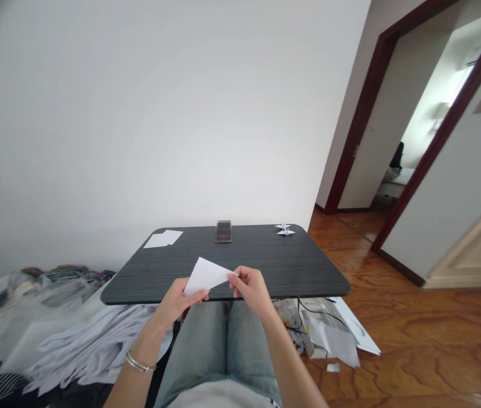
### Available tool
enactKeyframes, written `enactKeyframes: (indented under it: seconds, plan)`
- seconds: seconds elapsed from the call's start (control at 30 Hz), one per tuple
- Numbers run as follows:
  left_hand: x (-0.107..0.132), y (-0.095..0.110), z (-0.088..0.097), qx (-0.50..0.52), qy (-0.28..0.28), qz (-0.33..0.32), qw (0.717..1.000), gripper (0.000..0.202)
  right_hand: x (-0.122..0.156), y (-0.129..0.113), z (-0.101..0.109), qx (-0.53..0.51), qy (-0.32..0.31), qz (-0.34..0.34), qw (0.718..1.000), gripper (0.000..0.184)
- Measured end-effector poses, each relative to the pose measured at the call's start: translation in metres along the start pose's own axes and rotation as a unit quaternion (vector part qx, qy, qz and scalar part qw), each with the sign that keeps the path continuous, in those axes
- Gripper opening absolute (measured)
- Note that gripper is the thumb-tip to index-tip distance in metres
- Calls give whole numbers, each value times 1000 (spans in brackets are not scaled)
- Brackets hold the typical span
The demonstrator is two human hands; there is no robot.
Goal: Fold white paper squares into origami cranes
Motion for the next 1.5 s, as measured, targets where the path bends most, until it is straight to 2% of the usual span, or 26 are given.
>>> enactKeyframes:
  seconds: [0.27,0.63,0.73,0.87,0.97,1.07,1.27,1.4,1.5]
  plan:
    - [-1,1,4,-8,31,17,999,25,1,-3,5,19,13,6,1000,36]
    - [5,-2,31,11,43,-11,999,21,3,-7,26,9,76,23,997,36]
    - [5,-2,35,21,72,-11,997,21,2,-4,26,0,77,20,997,36]
    - [0,3,27,57,115,-35,991,31,1,-2,20,-9,45,17,999,35]
    - [-3,1,13,82,89,-18,992,30,1,-2,14,-12,28,12,999,35]
    - [-5,-2,5,72,77,-17,994,29,2,-3,12,-26,43,14,999,32]
    - [-3,-5,4,68,87,-31,993,27,2,0,12,-21,71,17,997,33]
    - [-2,-5,6,64,122,-70,988,52,2,1,10,-26,69,19,997,32]
    - [-3,-6,5,54,131,-76,987,48,2,0,9,-38,66,40,996,33]
Point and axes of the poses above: each hand's wrist, its own x-axis away from the middle knuckle, its own z-axis out of the back of the hand, y = z × x, the point moved 3 cm from there along -x, towards the middle knuckle, and after that the axes turned 13 degrees about -z, right-handed, at the moved point
